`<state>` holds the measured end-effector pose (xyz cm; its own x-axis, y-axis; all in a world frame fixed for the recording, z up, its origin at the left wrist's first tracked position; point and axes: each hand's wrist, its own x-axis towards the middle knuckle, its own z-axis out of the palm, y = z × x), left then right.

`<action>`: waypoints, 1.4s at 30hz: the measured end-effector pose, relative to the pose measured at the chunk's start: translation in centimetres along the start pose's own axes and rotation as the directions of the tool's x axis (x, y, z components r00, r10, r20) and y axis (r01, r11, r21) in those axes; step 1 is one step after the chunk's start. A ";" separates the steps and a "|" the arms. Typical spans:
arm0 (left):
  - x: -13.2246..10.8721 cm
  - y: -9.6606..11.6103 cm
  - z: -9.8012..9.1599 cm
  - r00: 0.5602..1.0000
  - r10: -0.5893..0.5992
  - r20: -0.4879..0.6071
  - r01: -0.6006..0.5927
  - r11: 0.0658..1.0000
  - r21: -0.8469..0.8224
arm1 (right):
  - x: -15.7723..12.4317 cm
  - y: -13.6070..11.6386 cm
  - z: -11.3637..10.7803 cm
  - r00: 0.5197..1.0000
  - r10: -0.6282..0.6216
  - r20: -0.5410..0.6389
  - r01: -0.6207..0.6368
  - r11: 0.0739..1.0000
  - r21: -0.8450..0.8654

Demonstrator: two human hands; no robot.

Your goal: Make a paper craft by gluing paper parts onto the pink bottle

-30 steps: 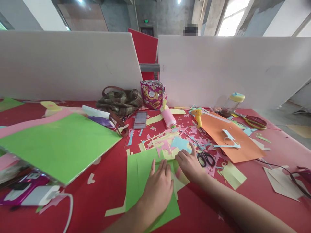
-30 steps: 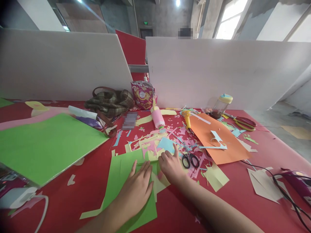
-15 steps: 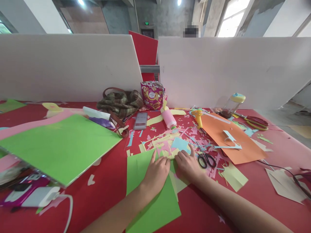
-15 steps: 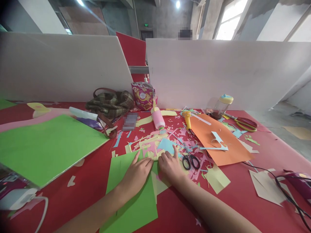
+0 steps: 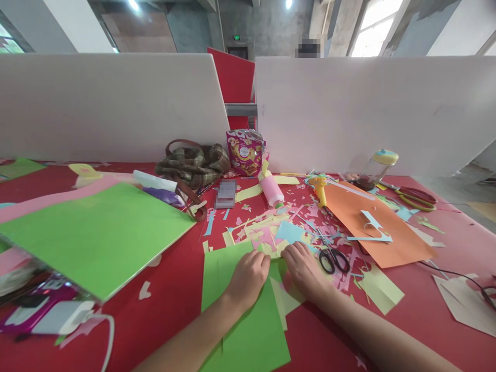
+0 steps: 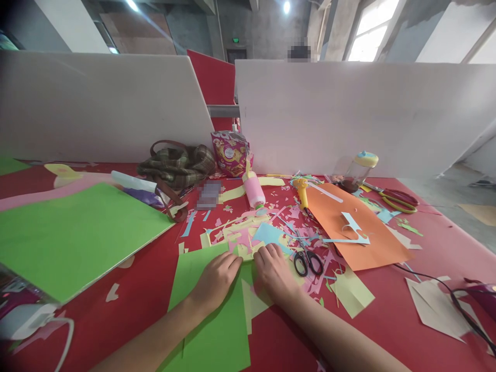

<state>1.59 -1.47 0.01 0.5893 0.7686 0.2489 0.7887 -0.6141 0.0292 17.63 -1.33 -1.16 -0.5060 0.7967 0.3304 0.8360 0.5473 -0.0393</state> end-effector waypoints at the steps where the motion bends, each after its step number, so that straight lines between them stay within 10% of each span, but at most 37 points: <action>1: -0.1 0.0 0.0 1.000 -0.011 0.008 0.011 1.000 -0.013 | 0.0 0.0 0.0 1.000 0.002 0.014 -0.002 1.000 0.017; 18: -0.4 -0.5 1.0 0.981 -0.091 -0.174 0.058 0.980 -0.190 | -0.1 0.5 0.1 0.993 -0.039 0.112 0.037 0.999 0.018; 42: -0.2 -0.4 1.2 0.994 -0.112 -0.006 0.108 0.967 -0.230 | -0.5 0.6 0.8 1.000 0.028 0.001 -0.028 0.994 0.107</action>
<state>1.40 -1.16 -1.25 0.4960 0.8317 0.2497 0.7860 -0.5522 0.2780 18.25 -1.19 -2.16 -0.4824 0.8122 0.3281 0.8226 0.5487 -0.1489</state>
